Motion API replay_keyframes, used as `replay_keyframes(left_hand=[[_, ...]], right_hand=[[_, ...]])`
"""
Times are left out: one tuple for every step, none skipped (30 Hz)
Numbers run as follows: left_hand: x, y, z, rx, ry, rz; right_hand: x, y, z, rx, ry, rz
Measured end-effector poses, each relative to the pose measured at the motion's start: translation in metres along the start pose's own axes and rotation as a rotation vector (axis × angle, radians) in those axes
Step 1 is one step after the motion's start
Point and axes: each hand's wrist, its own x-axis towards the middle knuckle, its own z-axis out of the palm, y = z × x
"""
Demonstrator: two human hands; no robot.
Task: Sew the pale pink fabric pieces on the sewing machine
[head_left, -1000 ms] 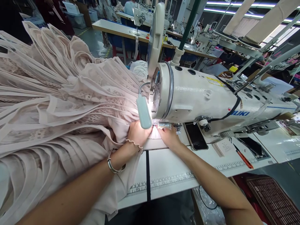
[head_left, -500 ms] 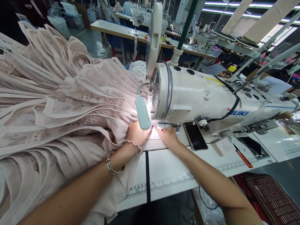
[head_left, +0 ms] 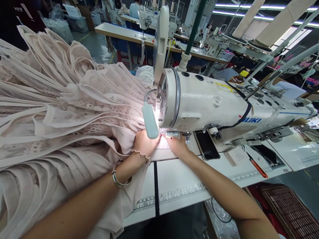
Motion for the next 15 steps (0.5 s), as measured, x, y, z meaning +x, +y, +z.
replay_keyframes(left_hand=[[0.0000,-0.0001,0.0000,0.001,0.000,0.004],[0.0001,-0.0002,0.0001,0.001,-0.001,0.010],[0.0000,-0.0002,0.0000,0.000,-0.001,0.017],[-0.0001,-0.0001,-0.0002,0.000,-0.001,0.025],[-0.0003,0.0001,-0.0004,0.000,-0.001,0.033],[-0.0006,0.0005,-0.0009,0.001,0.000,0.043],[-0.0011,0.0010,-0.0014,0.002,0.000,0.053],[-0.0017,0.0016,-0.0019,0.006,0.002,0.064],[-0.0023,0.0021,-0.0024,0.010,0.003,0.076],[-0.0031,0.0025,-0.0028,0.015,0.004,0.089],[-0.0038,0.0027,-0.0029,0.020,0.006,0.103],[-0.0045,0.0026,-0.0028,0.026,0.008,0.117],[-0.0050,0.0021,-0.0024,0.033,0.012,0.130],[-0.0053,0.0013,-0.0017,0.040,0.017,0.143],[-0.0054,0.0003,-0.0009,0.048,0.022,0.155]], right_hand=[[-0.0006,0.0005,0.0008,0.017,-0.001,-0.001],[-0.0012,0.0010,0.0016,0.040,-0.005,0.002],[-0.0018,0.0014,0.0022,0.074,-0.010,0.011],[-0.0024,0.0017,0.0028,0.113,-0.018,0.027],[-0.0029,0.0020,0.0032,0.152,-0.027,0.043],[-0.0034,0.0021,0.0035,0.186,-0.036,0.054],[-0.0038,0.0020,0.0037,0.212,-0.041,0.060],[-0.0042,0.0019,0.0040,0.226,-0.043,0.060],[-0.0046,0.0018,0.0042,0.232,-0.043,0.057],[-0.0051,0.0017,0.0046,0.233,-0.040,0.053],[-0.0055,0.0017,0.0051,0.237,-0.034,0.049],[-0.0059,0.0019,0.0057,0.243,-0.026,0.045],[-0.0061,0.0022,0.0066,0.250,-0.015,0.040],[-0.0060,0.0028,0.0076,0.262,0.000,0.032],[-0.0055,0.0035,0.0088,0.276,0.017,0.021]])
